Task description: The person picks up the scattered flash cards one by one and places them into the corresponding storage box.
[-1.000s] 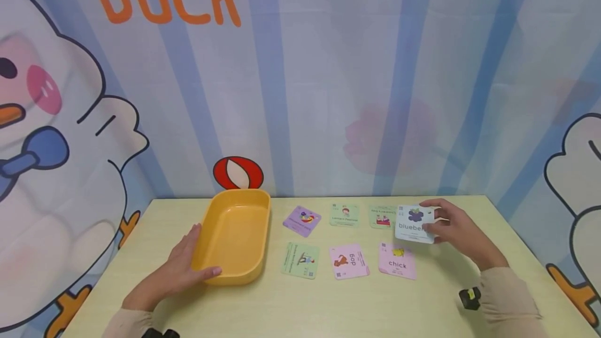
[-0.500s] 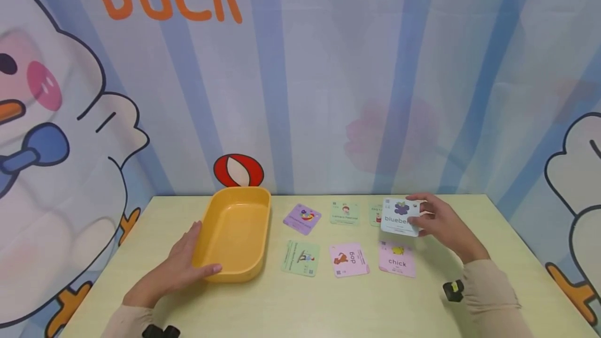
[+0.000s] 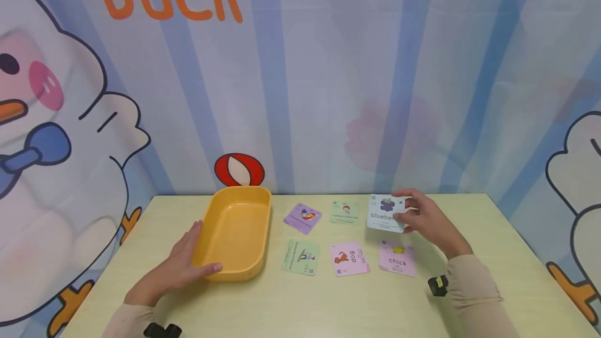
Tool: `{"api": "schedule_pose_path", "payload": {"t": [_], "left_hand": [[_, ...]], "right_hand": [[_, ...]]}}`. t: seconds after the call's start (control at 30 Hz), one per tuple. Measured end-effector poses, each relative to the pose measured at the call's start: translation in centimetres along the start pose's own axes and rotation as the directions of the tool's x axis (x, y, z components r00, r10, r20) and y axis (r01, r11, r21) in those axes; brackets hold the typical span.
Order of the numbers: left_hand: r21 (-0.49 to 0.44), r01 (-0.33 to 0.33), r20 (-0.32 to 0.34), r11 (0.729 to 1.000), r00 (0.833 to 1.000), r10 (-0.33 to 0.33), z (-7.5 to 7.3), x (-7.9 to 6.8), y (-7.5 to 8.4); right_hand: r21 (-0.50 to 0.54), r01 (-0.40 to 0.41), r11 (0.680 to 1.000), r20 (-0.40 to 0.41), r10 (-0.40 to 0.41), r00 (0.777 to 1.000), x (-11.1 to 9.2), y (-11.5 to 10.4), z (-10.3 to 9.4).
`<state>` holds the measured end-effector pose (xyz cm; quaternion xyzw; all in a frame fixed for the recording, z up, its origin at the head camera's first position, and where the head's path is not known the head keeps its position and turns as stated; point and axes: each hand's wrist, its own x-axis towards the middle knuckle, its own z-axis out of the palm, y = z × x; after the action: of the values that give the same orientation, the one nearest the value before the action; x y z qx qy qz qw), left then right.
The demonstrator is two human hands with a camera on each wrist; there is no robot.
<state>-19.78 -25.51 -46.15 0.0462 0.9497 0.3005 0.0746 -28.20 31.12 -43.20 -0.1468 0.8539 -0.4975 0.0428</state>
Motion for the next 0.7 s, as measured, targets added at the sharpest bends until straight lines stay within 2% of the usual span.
{"api": "schedule_pose_path", "payload": {"t": [0.47,0.7], "left_hand": [[0.013,0.026,0.008,1.000,1.000,-0.026,-0.1,0.1,0.4],[0.006,0.042,0.022,0.999,0.999,-0.042,-0.1,0.1,0.5]], "right_hand": [[0.042,-0.005,0.999,0.011,0.005,1.000,1.5,-1.0,2.2],[0.076,0.022,0.997,0.045,-0.025,0.999,2.3,-1.5,3.5]]}}
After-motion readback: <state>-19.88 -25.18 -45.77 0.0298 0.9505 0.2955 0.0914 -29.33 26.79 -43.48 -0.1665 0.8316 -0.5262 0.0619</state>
